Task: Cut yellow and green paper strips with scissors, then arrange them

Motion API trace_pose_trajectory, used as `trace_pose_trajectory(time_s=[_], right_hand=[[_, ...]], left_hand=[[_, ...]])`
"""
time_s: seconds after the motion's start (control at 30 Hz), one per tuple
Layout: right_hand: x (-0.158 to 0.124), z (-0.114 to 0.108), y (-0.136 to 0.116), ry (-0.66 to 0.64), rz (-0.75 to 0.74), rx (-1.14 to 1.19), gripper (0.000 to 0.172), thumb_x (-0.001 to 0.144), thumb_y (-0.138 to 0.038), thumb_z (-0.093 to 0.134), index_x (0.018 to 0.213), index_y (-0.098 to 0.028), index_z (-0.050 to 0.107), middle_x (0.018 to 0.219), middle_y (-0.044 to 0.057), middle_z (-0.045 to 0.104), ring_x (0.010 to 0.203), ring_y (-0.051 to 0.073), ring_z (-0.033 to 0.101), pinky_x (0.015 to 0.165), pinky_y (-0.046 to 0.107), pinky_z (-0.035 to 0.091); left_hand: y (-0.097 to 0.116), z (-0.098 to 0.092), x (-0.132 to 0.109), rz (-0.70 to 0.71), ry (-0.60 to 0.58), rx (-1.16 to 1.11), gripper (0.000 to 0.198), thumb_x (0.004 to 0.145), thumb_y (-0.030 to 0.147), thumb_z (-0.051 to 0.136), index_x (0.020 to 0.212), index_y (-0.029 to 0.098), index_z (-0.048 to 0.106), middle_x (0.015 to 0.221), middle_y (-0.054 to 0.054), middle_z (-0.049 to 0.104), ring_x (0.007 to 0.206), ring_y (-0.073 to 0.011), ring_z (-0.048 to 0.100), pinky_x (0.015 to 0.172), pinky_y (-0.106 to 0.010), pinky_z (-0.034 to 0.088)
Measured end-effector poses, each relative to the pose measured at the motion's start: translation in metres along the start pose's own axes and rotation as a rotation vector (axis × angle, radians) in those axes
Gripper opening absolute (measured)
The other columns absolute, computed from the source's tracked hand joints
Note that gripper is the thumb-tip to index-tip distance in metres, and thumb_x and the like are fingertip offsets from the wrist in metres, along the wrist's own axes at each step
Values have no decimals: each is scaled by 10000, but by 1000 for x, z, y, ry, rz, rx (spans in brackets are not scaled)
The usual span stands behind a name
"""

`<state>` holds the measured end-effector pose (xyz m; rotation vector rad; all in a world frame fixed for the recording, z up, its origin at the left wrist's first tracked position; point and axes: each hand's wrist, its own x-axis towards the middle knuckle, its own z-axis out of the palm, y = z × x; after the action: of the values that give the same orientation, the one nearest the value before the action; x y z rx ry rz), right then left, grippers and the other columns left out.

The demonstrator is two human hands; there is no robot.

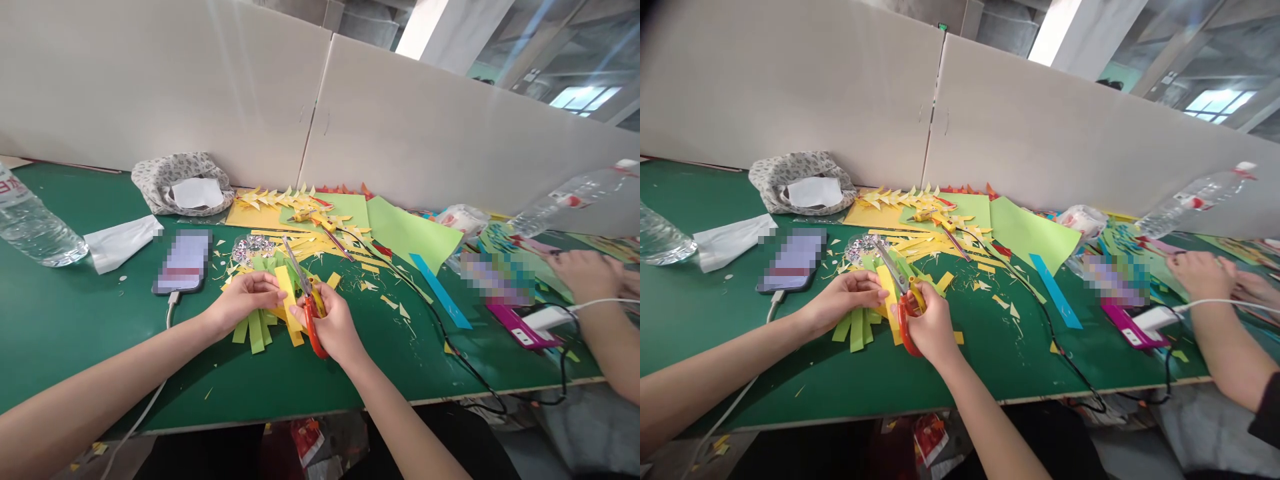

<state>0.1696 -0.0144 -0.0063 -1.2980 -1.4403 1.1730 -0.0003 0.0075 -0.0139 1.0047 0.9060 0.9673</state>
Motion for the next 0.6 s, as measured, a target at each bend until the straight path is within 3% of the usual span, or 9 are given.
trace_pose_trajectory(time_s=[0.37,0.6], right_hand=[[0,0,-1,9,46,23,288,564,-232,695,714,-200,451,657,-41,514,547,91,458,510,210,380],[1,0,1,3,35,-8,291,573,-292,688,712,-201,449,679,-18,536,582,115,491,548,234,412]], left_hand=[[1,2,-1,-27,21,10,181,638,264,713,735,163,598,673,7,638,641,-110,613,654,-235,476],[0,0,0,-9,11,12,173,646,264,710,717,164,588,652,12,630,631,-103,610,660,-225,481]])
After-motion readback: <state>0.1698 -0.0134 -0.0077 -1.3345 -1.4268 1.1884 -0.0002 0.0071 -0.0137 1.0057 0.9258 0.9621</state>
